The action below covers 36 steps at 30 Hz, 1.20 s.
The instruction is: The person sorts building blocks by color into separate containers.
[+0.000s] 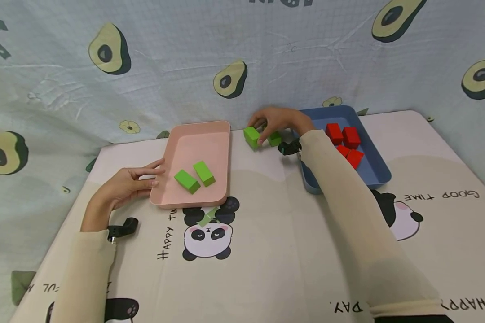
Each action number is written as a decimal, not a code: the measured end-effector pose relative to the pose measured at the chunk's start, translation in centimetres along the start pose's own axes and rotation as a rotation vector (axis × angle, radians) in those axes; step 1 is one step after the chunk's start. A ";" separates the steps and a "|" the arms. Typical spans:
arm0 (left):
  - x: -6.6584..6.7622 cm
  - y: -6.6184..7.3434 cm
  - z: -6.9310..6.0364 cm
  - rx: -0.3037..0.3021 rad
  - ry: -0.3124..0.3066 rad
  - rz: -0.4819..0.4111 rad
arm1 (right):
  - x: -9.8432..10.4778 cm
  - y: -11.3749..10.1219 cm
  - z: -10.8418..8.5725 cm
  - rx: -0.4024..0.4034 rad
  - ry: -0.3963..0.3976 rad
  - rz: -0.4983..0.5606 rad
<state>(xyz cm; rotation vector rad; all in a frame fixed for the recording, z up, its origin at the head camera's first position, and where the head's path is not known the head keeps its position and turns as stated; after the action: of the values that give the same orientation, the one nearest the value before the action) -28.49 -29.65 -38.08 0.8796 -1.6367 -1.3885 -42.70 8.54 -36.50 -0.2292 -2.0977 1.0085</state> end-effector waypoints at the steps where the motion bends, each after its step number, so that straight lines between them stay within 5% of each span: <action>1: 0.0 0.0 0.0 0.002 0.001 0.008 | 0.1 0.0 0.0 0.004 0.006 0.012; 9: -0.2 0.3 0.0 0.018 0.009 0.007 | 0.9 -0.4 -0.6 0.004 0.084 0.025; 18: -0.1 0.1 -0.1 0.018 0.012 0.028 | 0.6 -1.4 -1.0 0.068 0.046 0.104; 36: 0.0 -0.2 -0.1 0.020 0.021 0.033 | -1.0 -4.6 -3.5 0.191 0.063 0.052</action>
<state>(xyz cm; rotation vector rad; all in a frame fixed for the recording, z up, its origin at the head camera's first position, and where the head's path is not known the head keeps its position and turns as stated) -28.41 -29.67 -38.26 0.8724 -1.6450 -1.3380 -38.77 7.07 -32.44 -0.2180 -1.9329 1.2089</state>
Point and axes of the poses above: each hand's wrist, its own z-axis towards the middle knuckle, its own x-axis out of the back of the hand, y = z × x, the point moved 7 cm from there along z, towards the middle knuckle, and after that the axes turned 14 degrees about -x, right-handed, at the moved point
